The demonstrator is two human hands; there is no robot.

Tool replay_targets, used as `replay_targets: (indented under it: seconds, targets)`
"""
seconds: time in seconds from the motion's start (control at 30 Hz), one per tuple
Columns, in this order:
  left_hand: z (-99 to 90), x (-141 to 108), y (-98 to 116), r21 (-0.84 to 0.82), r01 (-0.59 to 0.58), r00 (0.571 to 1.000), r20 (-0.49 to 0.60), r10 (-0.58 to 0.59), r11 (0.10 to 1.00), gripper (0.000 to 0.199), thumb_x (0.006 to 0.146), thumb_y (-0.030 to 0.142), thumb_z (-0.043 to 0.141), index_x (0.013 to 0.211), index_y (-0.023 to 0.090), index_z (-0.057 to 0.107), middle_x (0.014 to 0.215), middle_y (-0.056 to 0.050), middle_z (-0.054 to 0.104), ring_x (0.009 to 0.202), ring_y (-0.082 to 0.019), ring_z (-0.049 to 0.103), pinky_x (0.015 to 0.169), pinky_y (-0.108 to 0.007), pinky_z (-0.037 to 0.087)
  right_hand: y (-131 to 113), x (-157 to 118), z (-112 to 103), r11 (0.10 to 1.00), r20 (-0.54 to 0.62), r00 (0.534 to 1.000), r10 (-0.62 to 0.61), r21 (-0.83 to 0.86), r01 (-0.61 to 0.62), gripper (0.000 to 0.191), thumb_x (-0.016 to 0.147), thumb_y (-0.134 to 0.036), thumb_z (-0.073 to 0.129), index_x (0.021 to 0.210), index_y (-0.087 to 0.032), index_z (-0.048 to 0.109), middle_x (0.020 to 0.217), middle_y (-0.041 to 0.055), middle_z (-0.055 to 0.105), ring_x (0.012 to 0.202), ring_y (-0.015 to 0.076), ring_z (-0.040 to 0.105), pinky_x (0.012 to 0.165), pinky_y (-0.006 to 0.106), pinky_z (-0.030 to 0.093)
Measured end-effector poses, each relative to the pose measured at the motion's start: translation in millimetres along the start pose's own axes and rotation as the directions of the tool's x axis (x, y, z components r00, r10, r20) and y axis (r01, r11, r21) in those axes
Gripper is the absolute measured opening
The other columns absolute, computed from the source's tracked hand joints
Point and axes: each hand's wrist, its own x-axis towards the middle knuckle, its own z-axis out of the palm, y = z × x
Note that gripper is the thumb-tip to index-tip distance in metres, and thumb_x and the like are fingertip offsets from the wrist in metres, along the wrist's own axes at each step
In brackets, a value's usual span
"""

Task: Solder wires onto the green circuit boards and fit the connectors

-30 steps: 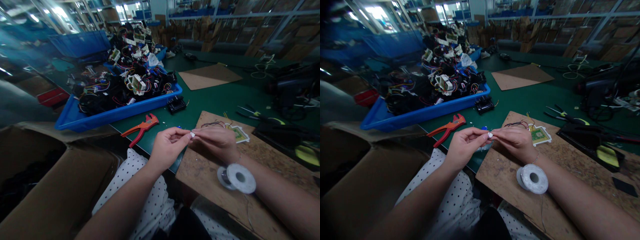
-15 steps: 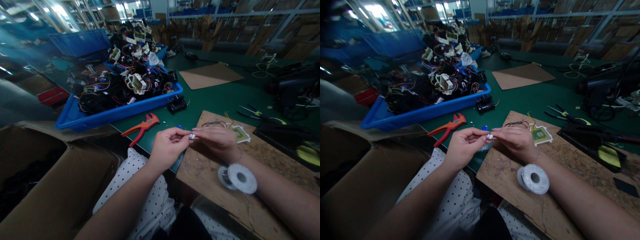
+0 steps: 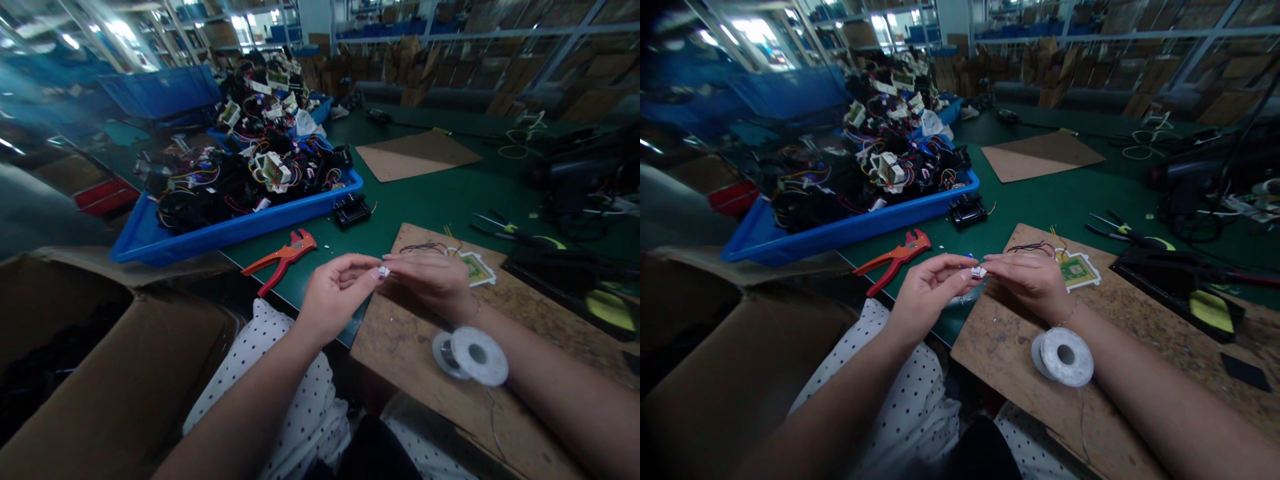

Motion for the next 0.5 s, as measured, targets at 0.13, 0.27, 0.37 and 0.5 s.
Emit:
replay_targets:
  seconds: [0.13,0.27,0.37,0.5]
  targets:
    - [1.0,1.0,-2.1,0.003,-0.018,1.0,-0.009,0.018,1.0,0.022,0.078,0.031,0.081,0.092,0.015,0.074,0.092,-0.007,0.08,0.087,-0.018,0.077,0.082,-0.027,0.061,-1.5,-0.5,0.9,1.0,0.0,1.0,-0.003,0.004,0.003,0.029,0.091,-0.012,0.063,0.115,-0.025,0.073,0.11,0.0061,0.077,0.101,0.0187,0.074,0.088,0.034,0.062]
    - [0.6,1.4,-1.4,0.024,-0.004,1.0,-0.019,0.004,1.0,0.019,0.077,0.028,0.082,0.087,0.014,0.073,0.089,-0.008,0.079,0.082,-0.018,0.076,0.079,-0.028,0.061,-2.6,-0.8,1.1,1.0,0.021,1.0,-0.001,0.011,0.0,0.029,0.091,-0.012,0.064,0.116,-0.025,0.073,0.11,0.0062,0.077,0.104,0.0179,0.073,0.088,0.033,0.062]
    - [0.4,1.5,-0.1,0.037,0.001,1.0,-0.03,0.0,0.999,0.017,0.076,0.026,0.081,0.084,0.014,0.073,0.086,-0.007,0.079,0.078,-0.017,0.076,0.076,-0.027,0.062,-2.3,-0.9,1.1,1.0,0.036,0.999,-0.001,0.022,0.001,0.031,0.092,-0.011,0.062,0.117,-0.024,0.073,0.112,0.0057,0.077,0.105,0.0182,0.073,0.09,0.033,0.062]
    - [0.8,1.0,0.7,0.064,0.005,0.999,-0.045,-0.002,0.998,0.013,0.076,0.022,0.08,0.082,0.014,0.072,0.083,-0.006,0.079,0.076,-0.016,0.076,0.072,-0.024,0.061,-0.5,-1.7,1.9,0.999,0.041,0.999,-0.017,0.03,0.016,0.037,0.09,-0.009,0.064,0.122,-0.027,0.07,0.114,0.0045,0.076,0.107,0.0191,0.073,0.091,0.035,0.062]
